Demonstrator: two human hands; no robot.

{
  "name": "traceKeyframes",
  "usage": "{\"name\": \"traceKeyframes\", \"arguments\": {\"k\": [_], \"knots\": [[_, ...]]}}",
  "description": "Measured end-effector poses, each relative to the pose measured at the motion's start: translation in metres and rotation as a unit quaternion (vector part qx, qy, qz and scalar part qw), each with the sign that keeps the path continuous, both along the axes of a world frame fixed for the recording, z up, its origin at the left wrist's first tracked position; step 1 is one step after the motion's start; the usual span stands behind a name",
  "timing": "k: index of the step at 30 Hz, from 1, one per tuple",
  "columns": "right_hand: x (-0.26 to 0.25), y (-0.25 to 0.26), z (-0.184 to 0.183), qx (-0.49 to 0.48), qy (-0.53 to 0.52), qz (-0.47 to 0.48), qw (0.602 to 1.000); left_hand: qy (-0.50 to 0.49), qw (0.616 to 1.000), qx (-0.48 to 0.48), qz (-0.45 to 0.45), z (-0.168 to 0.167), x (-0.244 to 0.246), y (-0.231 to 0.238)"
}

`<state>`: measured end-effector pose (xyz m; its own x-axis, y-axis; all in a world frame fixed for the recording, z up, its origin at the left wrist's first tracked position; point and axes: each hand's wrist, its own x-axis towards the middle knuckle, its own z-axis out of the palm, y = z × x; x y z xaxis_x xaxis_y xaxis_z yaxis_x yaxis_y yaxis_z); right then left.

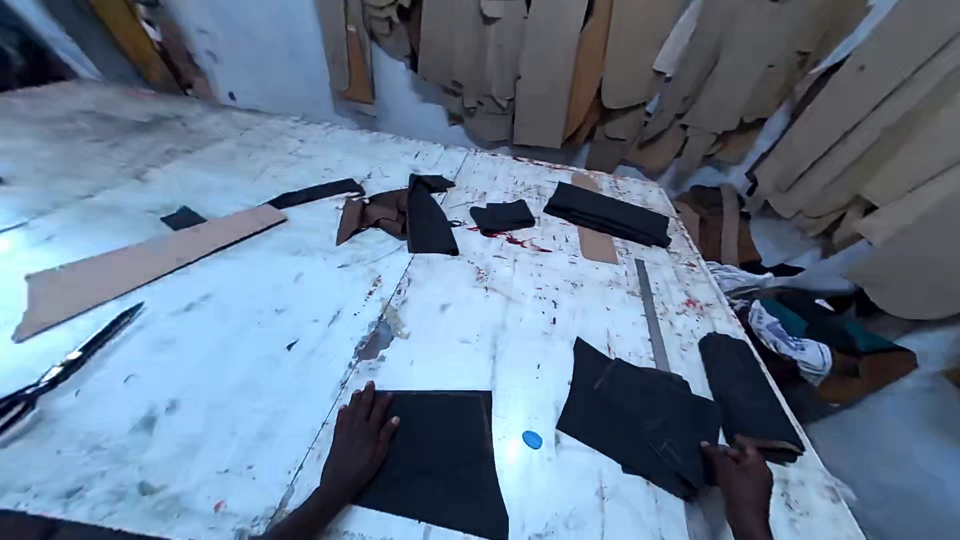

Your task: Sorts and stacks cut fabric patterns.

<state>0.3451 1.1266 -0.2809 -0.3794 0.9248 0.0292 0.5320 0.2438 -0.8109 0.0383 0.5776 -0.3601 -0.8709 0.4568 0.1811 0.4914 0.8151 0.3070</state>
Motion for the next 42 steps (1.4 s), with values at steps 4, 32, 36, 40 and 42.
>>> {"name": "traceKeyframes", "arguments": {"k": [4,32,36,40,42], "knots": [[-0.019,-0.001,0.018,-0.088,0.087,-0.018,0.992,-0.004,1.0,-0.006,0.009,-0.002,0.0,0.0],[-0.253,-0.228,0.195,-0.474,0.358,0.354,0.722,-0.082,0.996,0.009,0.026,0.031,0.013,0.001],[-0.257,-0.198,0.104,-0.449,0.23,0.264,0.822,-0.11,0.993,0.026,0.019,0.054,0.02,0.001],[-0.246,-0.169,0.009,-0.28,0.037,0.253,0.925,-0.059,0.998,0.001,0.025,0.015,0.006,0.002],[-0.238,-0.16,-0.014,-0.19,-0.014,0.28,0.941,-0.061,0.998,-0.005,0.026,0.012,0.005,0.002]]}}
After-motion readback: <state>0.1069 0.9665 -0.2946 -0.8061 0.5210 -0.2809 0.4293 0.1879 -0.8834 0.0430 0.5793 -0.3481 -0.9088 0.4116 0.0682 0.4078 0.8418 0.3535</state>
